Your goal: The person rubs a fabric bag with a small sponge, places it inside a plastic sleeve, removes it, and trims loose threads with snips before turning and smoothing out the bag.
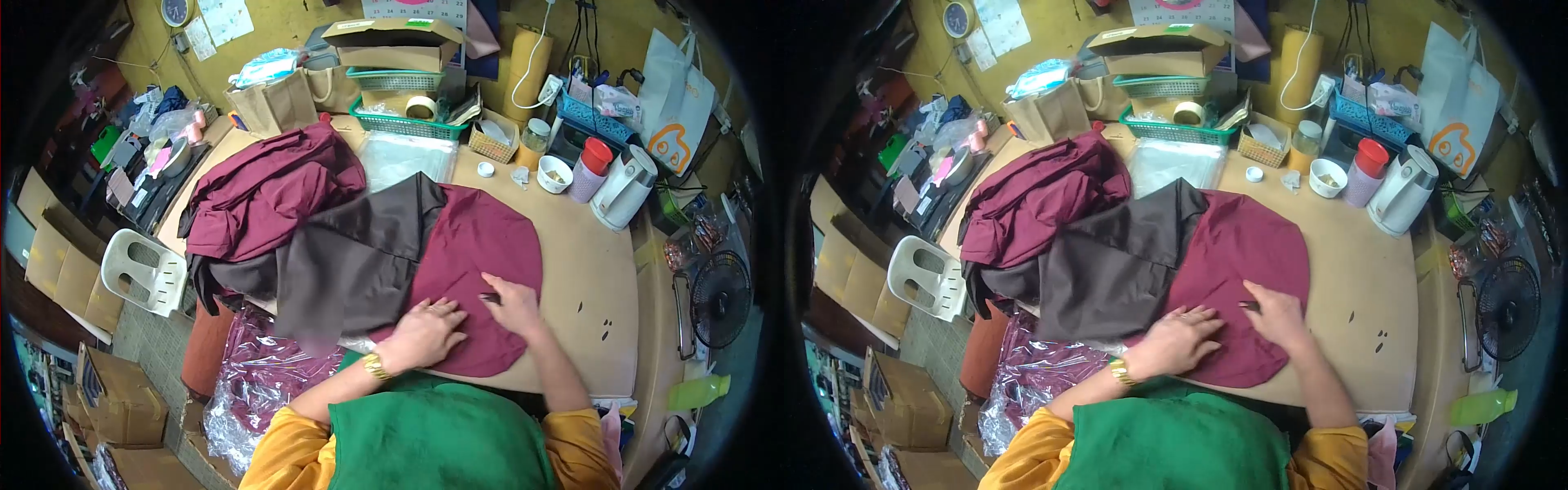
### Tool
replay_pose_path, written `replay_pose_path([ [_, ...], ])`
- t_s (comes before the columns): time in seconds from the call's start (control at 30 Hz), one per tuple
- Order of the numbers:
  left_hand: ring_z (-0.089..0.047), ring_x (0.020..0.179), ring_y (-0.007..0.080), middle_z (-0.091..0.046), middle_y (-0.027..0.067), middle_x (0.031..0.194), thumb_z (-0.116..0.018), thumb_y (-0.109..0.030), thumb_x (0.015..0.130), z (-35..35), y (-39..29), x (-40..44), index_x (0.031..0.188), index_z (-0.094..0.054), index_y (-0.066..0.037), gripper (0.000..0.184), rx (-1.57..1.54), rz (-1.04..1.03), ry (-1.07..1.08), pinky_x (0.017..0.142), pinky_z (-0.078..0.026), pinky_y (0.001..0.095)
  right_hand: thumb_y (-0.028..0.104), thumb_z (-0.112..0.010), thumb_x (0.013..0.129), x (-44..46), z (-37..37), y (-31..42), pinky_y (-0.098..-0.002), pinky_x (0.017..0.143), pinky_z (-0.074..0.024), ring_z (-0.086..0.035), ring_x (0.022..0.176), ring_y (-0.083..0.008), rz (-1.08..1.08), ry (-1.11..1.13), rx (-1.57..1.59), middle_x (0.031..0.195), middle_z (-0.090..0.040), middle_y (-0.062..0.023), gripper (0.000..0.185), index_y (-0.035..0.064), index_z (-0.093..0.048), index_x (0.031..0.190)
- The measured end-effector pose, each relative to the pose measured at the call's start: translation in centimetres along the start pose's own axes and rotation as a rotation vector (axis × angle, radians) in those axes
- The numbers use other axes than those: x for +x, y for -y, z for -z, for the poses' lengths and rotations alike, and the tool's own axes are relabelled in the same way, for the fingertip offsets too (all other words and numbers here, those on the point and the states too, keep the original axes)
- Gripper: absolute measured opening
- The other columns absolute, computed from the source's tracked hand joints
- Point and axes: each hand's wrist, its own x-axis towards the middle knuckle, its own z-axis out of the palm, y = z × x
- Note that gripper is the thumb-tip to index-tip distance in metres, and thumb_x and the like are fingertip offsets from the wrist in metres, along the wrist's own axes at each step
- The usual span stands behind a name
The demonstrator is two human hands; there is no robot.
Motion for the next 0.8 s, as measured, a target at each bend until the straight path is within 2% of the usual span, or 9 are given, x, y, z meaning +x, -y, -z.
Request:
replay_pose_path([
  [0.07, -0.059, 0.114, 0.0339, -0.064, 0.0175, 0.117, -0.064, -0.025, 0.09, 4.6, -0.1, -1.8, 0.117, -0.064, -0.004, 0.034, -0.346, 0.181, -0.123, 0.096, -0.046, 0.0412, 0.021, -0.073, 0.082, -0.3, 2.8, -2.7, -0.0409, 0.08, -0.0541, -0.068, 0.094, -0.031, -0.062, 0.13, -0.007, 0.103, -0.071, -0.0146, 0.035, 0.0128, -0.069, 0.115],
  [0.13, -0.063, 0.097, 0.0345, -0.067, 0.015, 0.104, -0.068, -0.02, 0.087, 5.4, 2.6, -3.9, 0.107, -0.067, -0.005, 0.026, -0.087, 0.208, -0.389, 0.085, -0.049, 0.0415, 0.02, -0.072, 0.082, -0.2, 5.7, -5.4, -0.0399, 0.079, -0.0539, -0.069, 0.091, -0.0308, -0.186, 0.24, 0.106, 0.102, -0.07, -0.0149, 0.028, 0.0103, -0.072, 0.108],
  [0.2, -0.061, 0.093, 0.0358, -0.065, 0.0156, 0.1, -0.07, -0.022, 0.085, 5.6, 4.6, -5.9, 0.109, -0.066, -0.005, 0.03, -0.01, 0.363, -0.39, 0.082, -0.048, 0.0432, 0.02, -0.071, 0.083, 0.8, 7.7, -8.0, -0.0398, 0.077, -0.053, -0.069, 0.088, -0.0311, -0.155, 0.293, -0.031, 0.097, -0.071, -0.0167, 0.022, 0.0064, -0.073, 0.101],
  [0.27, -0.059, 0.1, 0.0378, -0.063, 0.0184, 0.106, -0.073, -0.023, 0.083, 5.2, 5.3, -6.9, 0.117, -0.062, -0.006, 0.039, -0.002, 0.396, -0.351, 0.085, -0.047, 0.0445, 0.019, -0.068, 0.085, 3.0, 8.8, -5.1, -0.0402, 0.074, -0.0519, -0.069, 0.084, -0.0317, -0.299, 0.32, -0.227, 0.091, -0.07, -0.0178, 0.019, 0.0034, -0.072, 0.095],
  [0.33, -0.055, 0.112, 0.0394, -0.057, 0.0215, 0.122, -0.077, -0.023, 0.079, 4.7, 5.4, -6.3, 0.128, -0.056, -0.007, 0.056, -0.065, 0.364, -0.32, 0.093, -0.046, 0.0462, 0.02, -0.066, 0.086, 4.5, 8.1, -2.8, -0.0403, 0.071, -0.0509, -0.068, 0.079, -0.0321, -0.325, 0.144, 0.119, 0.086, -0.069, -0.0183, 0.02, 0.0014, -0.07, 0.092],
  [0.47, -0.038, 0.135, 0.0423, -0.043, 0.0205, 0.143, -0.084, -0.022, 0.072, 2.8, 4.6, -1.9, 0.137, -0.049, -0.007, 0.076, 0.017, 0.145, -0.434, 0.107, -0.038, 0.0492, 0.019, -0.061, 0.094, 6.0, 0.3, -3.5, -0.03, 0.057, -0.044, -0.056, 0.059, -0.013, -0.35, -0.089, 0.531, 0.065, -0.061, -0.0057, 0.021, -0.0008, -0.067, 0.09],
  [0.53, -0.037, 0.136, 0.0404, -0.041, 0.0198, 0.144, -0.083, -0.022, 0.071, 2.1, 3.7, 1.2, 0.139, -0.047, -0.008, 0.078, 0.032, 0.056, -0.396, 0.107, -0.037, 0.0491, 0.017, -0.058, 0.097, 6.0, -2.3, -3.6, -0.026, 0.054, -0.0393, -0.048, 0.059, -0.0059, -0.396, -0.208, 0.643, 0.063, -0.054, 0.0007, 0.022, -0.0002, -0.066, 0.087],
  [0.67, -0.046, 0.121, 0.0365, -0.04, 0.0167, 0.138, -0.083, -0.02, 0.069, 0.6, 1.7, 6.5, 0.144, -0.041, -0.015, 0.086, 0.125, -0.015, -0.296, 0.095, -0.044, 0.0479, 0.016, -0.056, 0.097, 4.6, -3.2, -2.8, -0.0274, 0.058, -0.0431, -0.053, 0.063, -0.0075, -0.431, -0.262, 0.651, 0.067, -0.058, -0.0014, 0.02, -0.0005, -0.066, 0.09],
  [0.8, -0.06, 0.098, 0.0326, -0.062, 0.013, 0.109, -0.074, -0.013, 0.076, -3.5, 6.5, 10.6, 0.109, -0.069, -0.01, 0.034, 0.1, 0.035, -0.225, 0.081, -0.051, 0.0395, 0.016, -0.058, 0.096, 3.9, -3.2, -2.6, -0.0319, 0.068, -0.0491, -0.062, 0.072, -0.0137, -0.36, -0.234, 0.563, 0.076, -0.067, -0.0094, 0.02, -0.0023, -0.064, 0.093],
])
